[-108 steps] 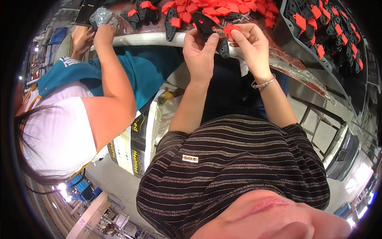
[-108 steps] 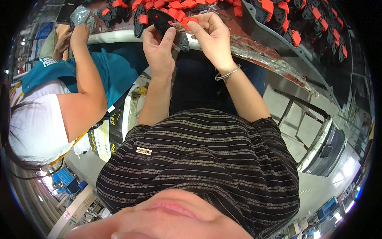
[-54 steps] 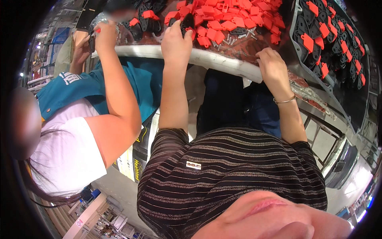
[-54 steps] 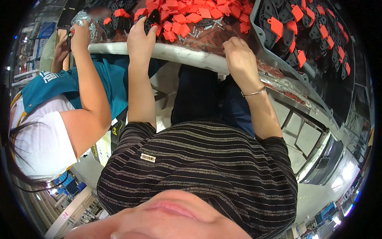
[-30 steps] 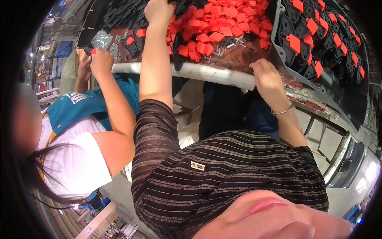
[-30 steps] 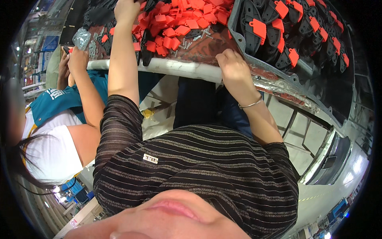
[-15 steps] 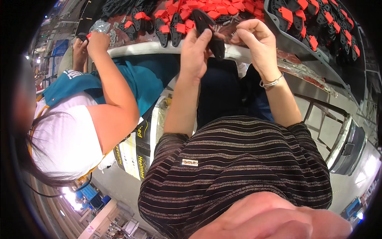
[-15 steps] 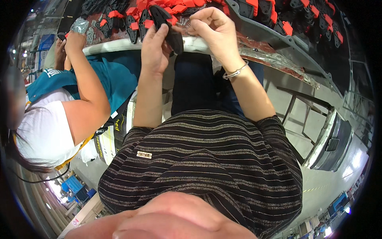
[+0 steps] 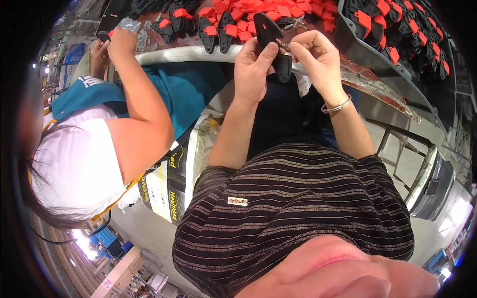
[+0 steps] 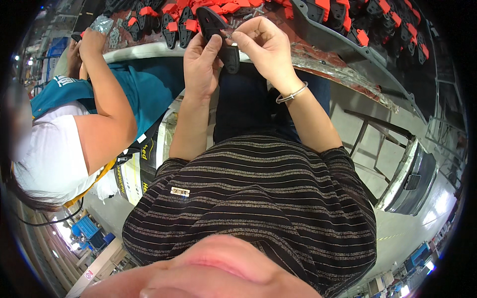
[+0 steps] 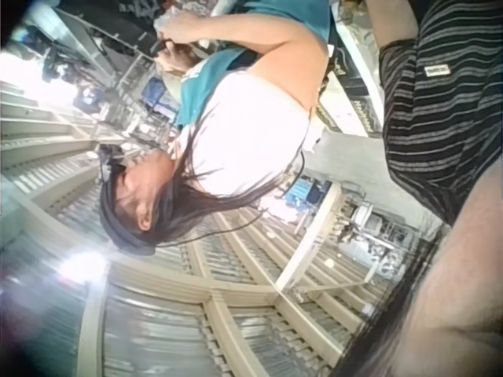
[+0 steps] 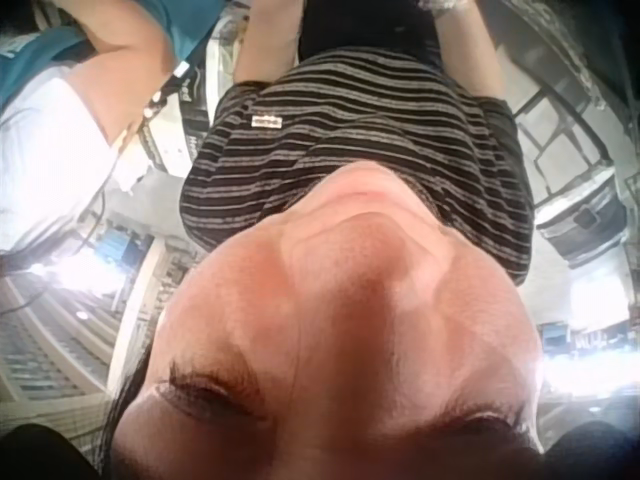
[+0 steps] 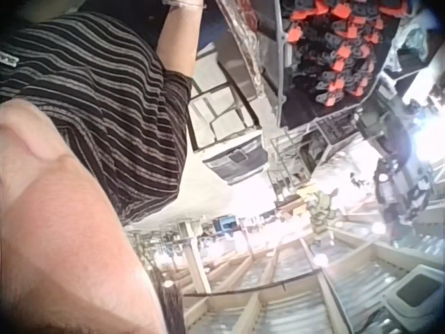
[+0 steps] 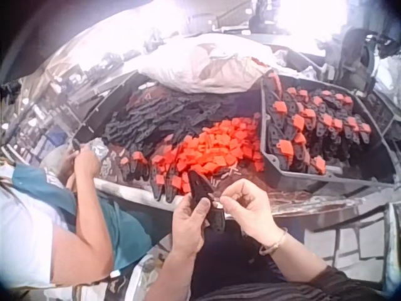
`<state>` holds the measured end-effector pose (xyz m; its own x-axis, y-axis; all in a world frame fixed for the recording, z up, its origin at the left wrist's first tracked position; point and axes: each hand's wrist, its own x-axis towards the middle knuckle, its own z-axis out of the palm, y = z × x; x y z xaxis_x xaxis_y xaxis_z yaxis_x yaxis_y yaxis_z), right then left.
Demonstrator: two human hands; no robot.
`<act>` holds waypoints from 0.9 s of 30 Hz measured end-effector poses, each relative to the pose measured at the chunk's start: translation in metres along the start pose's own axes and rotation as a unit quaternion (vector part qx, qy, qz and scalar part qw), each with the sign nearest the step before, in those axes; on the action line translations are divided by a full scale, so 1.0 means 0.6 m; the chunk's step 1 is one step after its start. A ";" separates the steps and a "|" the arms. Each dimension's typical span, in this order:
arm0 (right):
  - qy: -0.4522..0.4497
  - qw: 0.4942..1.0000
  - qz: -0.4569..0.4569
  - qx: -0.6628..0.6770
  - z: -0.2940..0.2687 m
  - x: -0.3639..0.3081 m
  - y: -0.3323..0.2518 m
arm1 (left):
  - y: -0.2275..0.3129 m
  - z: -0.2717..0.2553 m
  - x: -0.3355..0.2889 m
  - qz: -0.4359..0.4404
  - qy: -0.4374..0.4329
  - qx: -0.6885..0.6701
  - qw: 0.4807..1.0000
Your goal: The person repeatedly picks a black plastic component and a red plastic piece from a pile on the table, snaps them together by hand, and places the assembled unit into a gray tray. The process is repeated continuously throughout the clip.
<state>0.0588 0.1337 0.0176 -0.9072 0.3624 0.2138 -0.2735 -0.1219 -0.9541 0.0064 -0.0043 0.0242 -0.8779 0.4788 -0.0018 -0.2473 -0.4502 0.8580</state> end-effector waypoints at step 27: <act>-0.062 0.994 0.031 0.081 0.030 0.032 0.075 | -0.028 -0.046 0.024 -0.029 0.055 -0.024 0.998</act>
<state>0.0233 0.1184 -0.0174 -0.9535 0.2341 0.1896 -0.2550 -0.2919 -0.9218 -0.0135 -0.0107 -0.0044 -0.9005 0.4207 -0.1100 -0.3168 -0.4615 0.8287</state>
